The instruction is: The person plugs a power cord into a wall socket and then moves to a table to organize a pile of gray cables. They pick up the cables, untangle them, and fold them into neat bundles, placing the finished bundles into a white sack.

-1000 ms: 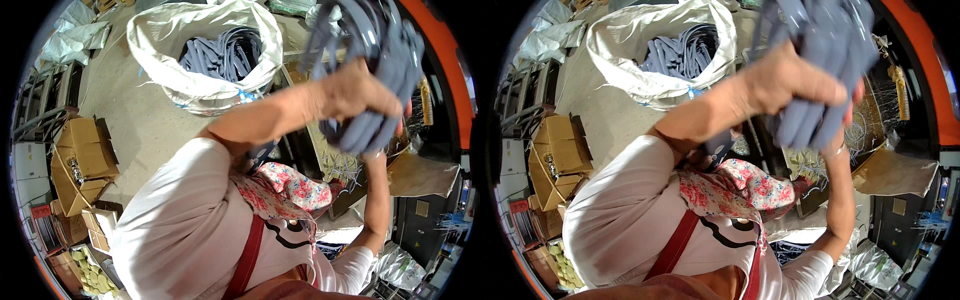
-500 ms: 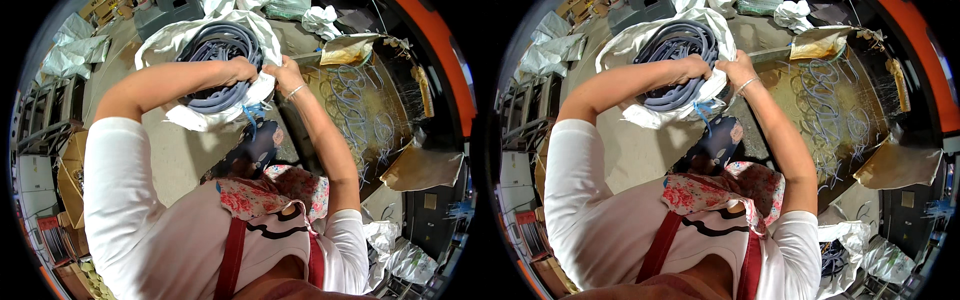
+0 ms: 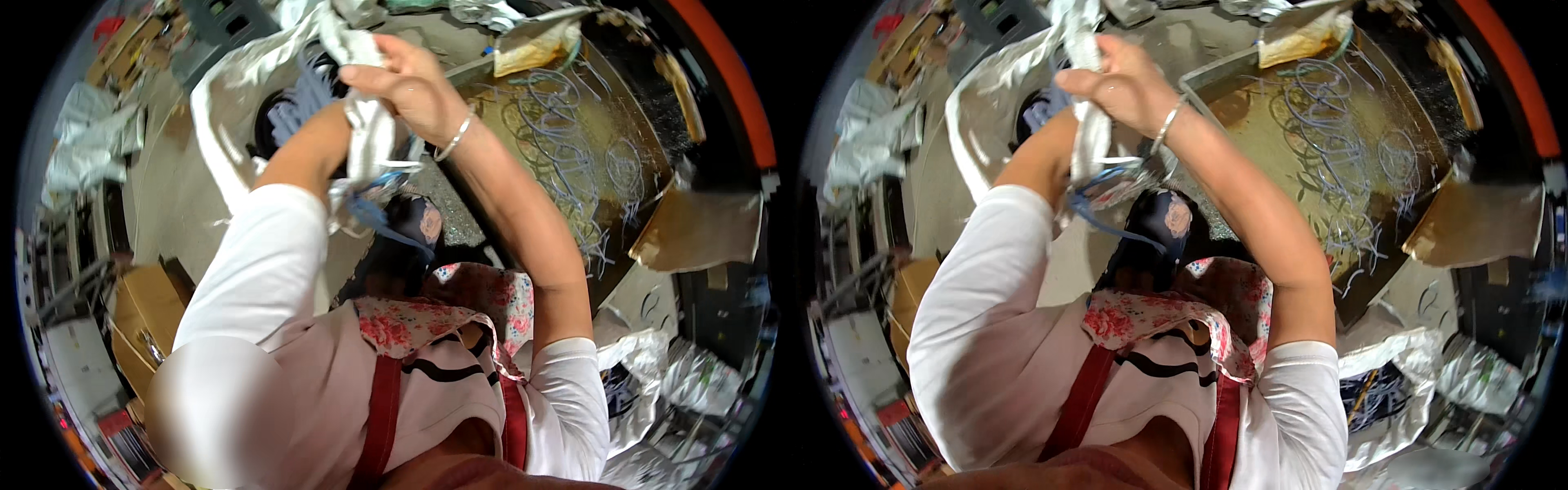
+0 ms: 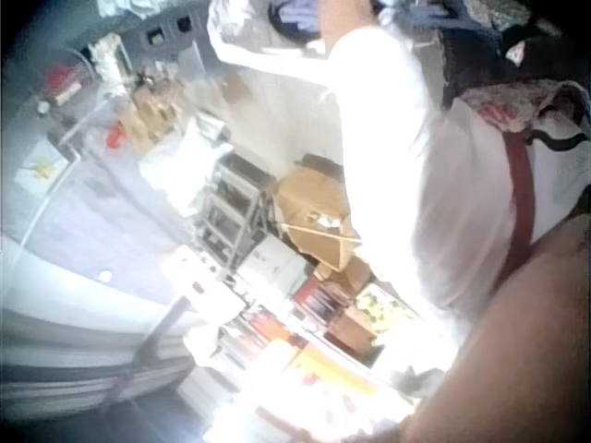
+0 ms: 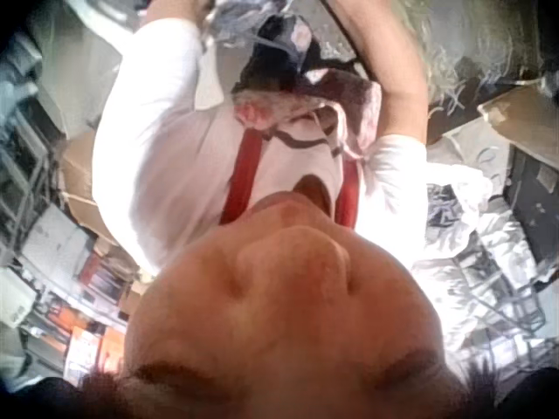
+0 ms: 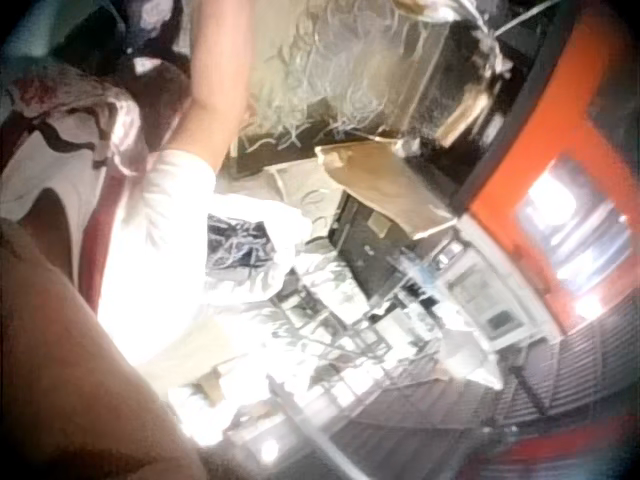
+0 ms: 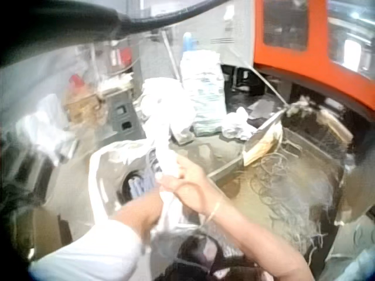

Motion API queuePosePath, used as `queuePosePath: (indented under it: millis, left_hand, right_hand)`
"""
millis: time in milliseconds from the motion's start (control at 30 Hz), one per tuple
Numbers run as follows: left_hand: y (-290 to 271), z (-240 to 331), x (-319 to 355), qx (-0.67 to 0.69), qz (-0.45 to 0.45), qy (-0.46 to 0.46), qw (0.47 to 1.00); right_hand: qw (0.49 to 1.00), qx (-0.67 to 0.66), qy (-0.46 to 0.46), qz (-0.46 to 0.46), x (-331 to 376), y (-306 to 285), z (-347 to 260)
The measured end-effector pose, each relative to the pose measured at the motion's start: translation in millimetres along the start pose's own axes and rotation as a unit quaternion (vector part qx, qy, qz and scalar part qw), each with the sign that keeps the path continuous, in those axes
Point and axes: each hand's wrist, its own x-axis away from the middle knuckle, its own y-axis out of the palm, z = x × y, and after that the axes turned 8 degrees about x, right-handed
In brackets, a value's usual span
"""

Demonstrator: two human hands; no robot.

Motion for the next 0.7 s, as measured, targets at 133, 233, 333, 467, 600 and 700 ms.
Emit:
queuePosePath:
  millis: [133, 233, 333, 467, 600, 700]
  left_hand:
    - [-39, -19, 23, 0.096, -0.107, 0.015, 0.99]
    - [-40, 0, 11, 0.209, -0.257, 0.021, 0.943]
    - [-112, -10, 81, 0.203, -0.182, 0.024, 0.962]
    - [-124, 28, 171, 0.01, 0.209, 0.34, 0.917]
    - [-22, 28, 241, 0.199, 0.226, 0.453, 0.839]
    - [57, 46, 220, 0.286, 0.067, 0.484, 0.824]
  right_hand:
    - [0.997, 0.047, -0.03, 0.055, -11, 27, 16]
    - [0.975, 0.21, 0.006, 0.075, 5, -10, 13]
    - [0.972, 0.206, 0.01, 0.115, 34, -1, -6]
    - [0.859, 0.482, 0.013, 0.173, 98, -88, 49]
    - [0.76, 0.604, 0.206, 0.124, 182, -167, 109]
    - [0.678, 0.631, 0.368, 0.079, 230, -215, 128]
